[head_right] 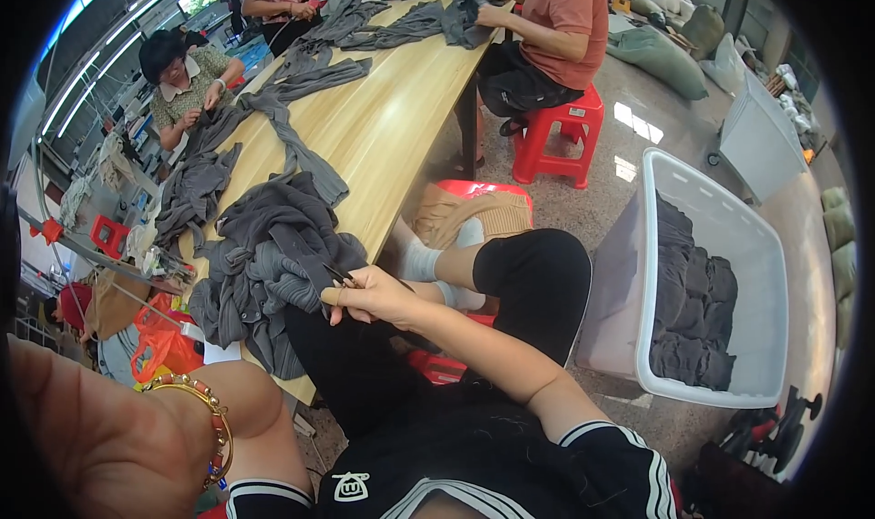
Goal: Trimming excess threads and inspecting grey fabric garments with metal hooks in a workshop.
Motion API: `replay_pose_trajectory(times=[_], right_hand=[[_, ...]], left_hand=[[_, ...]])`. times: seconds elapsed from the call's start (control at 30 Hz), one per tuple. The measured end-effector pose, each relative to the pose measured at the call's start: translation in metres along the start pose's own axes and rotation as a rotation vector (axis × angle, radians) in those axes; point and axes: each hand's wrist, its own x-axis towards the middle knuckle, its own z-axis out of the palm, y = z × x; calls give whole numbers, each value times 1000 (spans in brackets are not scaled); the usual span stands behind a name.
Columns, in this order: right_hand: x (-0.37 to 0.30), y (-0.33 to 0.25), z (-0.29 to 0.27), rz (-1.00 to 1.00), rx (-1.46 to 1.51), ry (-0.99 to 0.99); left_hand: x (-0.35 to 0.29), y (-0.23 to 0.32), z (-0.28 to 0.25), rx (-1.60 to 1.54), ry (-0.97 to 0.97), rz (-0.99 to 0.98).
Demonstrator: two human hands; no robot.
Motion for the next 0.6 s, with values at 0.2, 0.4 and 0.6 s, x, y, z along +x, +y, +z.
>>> replay_pose_trajectory(times=[0.2,0.4,0.6], right_hand=[[4,-5,-7,47,8,-49],[7,-16,-14,50,-95,-115],[17,-37,-18,67,-74,-121]], left_hand=[[2,-3,-4,127,-22,73],[9,-3,-10,260,-79,209],[18,-10,-25,332,-138,283]])
